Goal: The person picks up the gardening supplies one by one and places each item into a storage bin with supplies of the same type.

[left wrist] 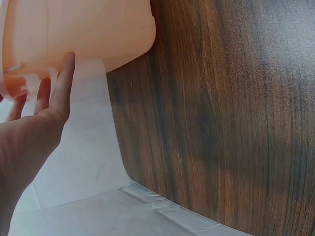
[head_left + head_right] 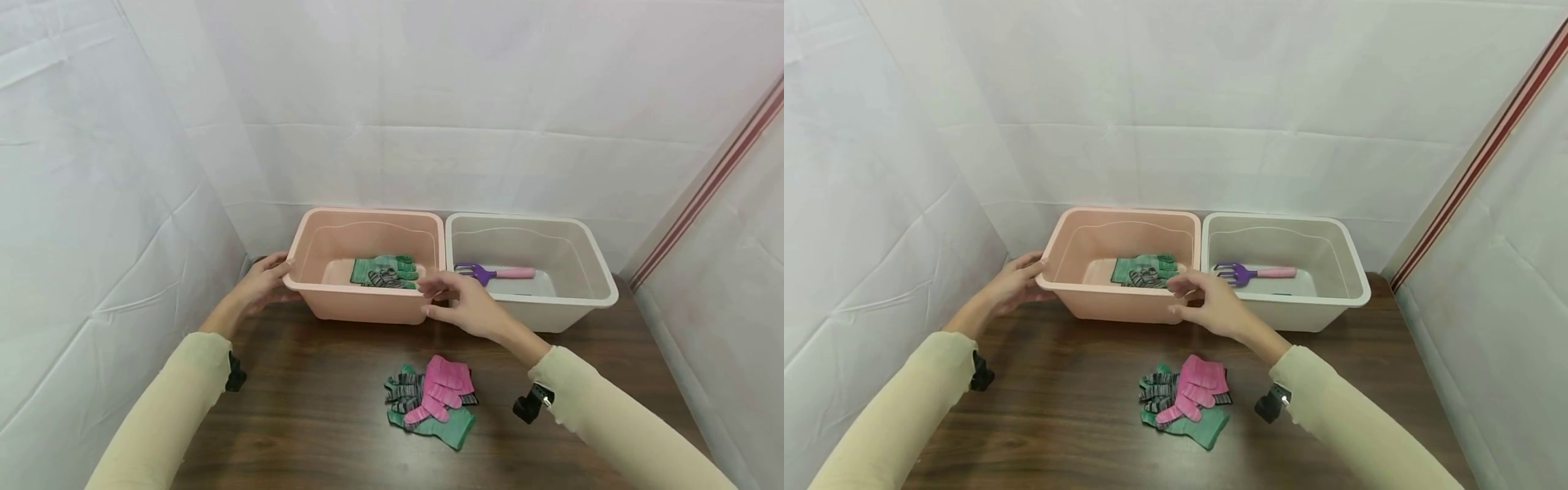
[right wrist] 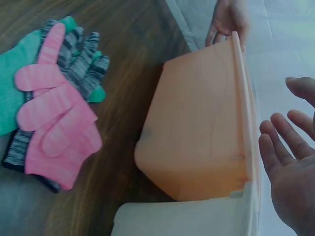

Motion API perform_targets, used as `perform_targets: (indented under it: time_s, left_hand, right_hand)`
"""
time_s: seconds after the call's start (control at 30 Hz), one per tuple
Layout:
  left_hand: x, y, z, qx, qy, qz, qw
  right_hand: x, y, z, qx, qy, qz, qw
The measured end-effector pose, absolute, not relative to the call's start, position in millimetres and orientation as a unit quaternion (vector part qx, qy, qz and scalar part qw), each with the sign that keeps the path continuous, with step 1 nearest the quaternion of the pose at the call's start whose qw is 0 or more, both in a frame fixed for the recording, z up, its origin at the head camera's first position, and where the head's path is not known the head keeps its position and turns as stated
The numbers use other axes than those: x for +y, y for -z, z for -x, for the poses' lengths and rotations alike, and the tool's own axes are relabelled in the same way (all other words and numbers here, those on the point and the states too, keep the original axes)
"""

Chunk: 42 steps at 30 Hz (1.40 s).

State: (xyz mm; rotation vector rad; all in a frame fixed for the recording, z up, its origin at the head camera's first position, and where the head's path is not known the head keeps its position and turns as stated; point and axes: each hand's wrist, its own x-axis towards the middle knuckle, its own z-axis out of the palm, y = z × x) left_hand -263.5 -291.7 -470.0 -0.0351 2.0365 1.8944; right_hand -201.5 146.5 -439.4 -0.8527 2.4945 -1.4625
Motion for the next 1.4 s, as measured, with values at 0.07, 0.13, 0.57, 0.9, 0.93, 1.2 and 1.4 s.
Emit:
perform_targets:
  time_s: [0.07,0.13,0.57,0.9,0.93,1.2,1.4]
  left_hand:
    - [-292.1,470.4,263.7,0.720,-0.670,0.012,0.178]
    - [-292.1,470.9,264.0,0.720,-0.671,0.013,0.177]
    - [-290.1,473.3,264.2,0.714,-0.678,0.014,0.175]
    - [-290.3,469.6,262.9,0.711,-0.680,0.014,0.180]
    - [-290.3,469.2,262.8,0.711,-0.680,0.014,0.179]
    - [-291.0,469.2,263.2,0.714,-0.677,0.016,0.179]
    - [-290.4,469.1,263.3,0.713,-0.678,0.016,0.178]
  right_hand:
    - [149.8,442.2,196.7,0.828,0.479,0.283,0.067]
    - [152.7,446.2,192.2,0.834,0.468,0.284,0.072]
    - [165.1,493.5,172.0,0.846,0.424,0.313,0.075]
    - [177.2,520.8,163.6,0.856,0.419,0.289,0.086]
    - [178.1,523.3,163.1,0.857,0.419,0.287,0.087]
    - [183.1,546.2,157.6,0.854,0.426,0.281,0.106]
    - [183.6,557.2,152.8,0.855,0.425,0.272,0.122]
